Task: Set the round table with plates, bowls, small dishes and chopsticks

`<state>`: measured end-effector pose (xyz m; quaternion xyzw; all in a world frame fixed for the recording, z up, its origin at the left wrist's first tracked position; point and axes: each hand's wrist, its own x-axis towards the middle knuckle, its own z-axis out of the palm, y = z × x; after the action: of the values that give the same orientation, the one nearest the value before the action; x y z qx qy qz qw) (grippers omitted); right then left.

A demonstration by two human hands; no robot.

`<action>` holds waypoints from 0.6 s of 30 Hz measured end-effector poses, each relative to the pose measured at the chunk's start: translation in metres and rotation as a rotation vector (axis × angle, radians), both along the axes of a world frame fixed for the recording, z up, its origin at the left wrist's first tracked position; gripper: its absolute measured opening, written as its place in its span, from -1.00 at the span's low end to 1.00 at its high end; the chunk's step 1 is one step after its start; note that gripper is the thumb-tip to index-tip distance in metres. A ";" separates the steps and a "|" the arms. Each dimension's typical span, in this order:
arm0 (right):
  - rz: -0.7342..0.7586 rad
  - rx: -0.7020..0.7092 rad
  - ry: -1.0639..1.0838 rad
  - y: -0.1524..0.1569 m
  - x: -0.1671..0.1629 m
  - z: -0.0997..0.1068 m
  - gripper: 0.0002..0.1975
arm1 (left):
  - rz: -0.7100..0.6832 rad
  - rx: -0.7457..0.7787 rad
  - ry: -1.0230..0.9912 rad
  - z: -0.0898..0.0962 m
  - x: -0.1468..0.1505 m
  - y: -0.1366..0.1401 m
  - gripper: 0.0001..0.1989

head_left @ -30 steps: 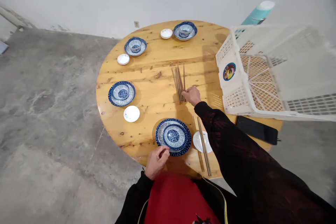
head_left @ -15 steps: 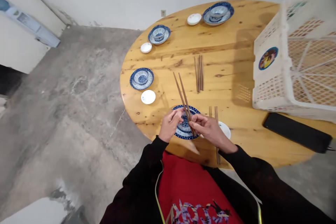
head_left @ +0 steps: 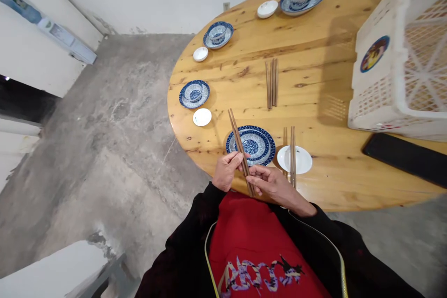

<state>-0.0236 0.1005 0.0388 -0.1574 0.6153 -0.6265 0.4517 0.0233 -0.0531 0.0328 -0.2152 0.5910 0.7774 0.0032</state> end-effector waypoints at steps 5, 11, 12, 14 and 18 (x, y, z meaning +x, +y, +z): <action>-0.044 -0.023 -0.070 -0.005 0.010 0.005 -0.57 | -0.076 0.027 0.009 -0.001 0.004 -0.009 -0.47; -0.088 -0.035 -0.148 -0.041 0.033 0.001 -0.58 | -0.172 -0.005 -0.013 -0.001 0.015 -0.051 -0.42; -0.094 -0.026 -0.148 -0.053 0.038 0.001 -0.58 | -0.183 -0.016 -0.017 -0.001 0.017 -0.062 -0.43; -0.114 -0.004 -0.113 -0.080 0.050 0.000 -0.59 | -0.192 -0.059 -0.022 -0.001 0.023 -0.088 -0.47; -0.195 0.144 0.125 -0.143 0.074 -0.006 -0.65 | -0.179 -0.217 -0.007 -0.009 0.034 -0.145 -0.60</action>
<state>0.0505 -0.0430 0.0331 -0.1026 0.6981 -0.6105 0.3596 0.0569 -0.1978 0.0237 -0.1634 0.6884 0.7049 0.0513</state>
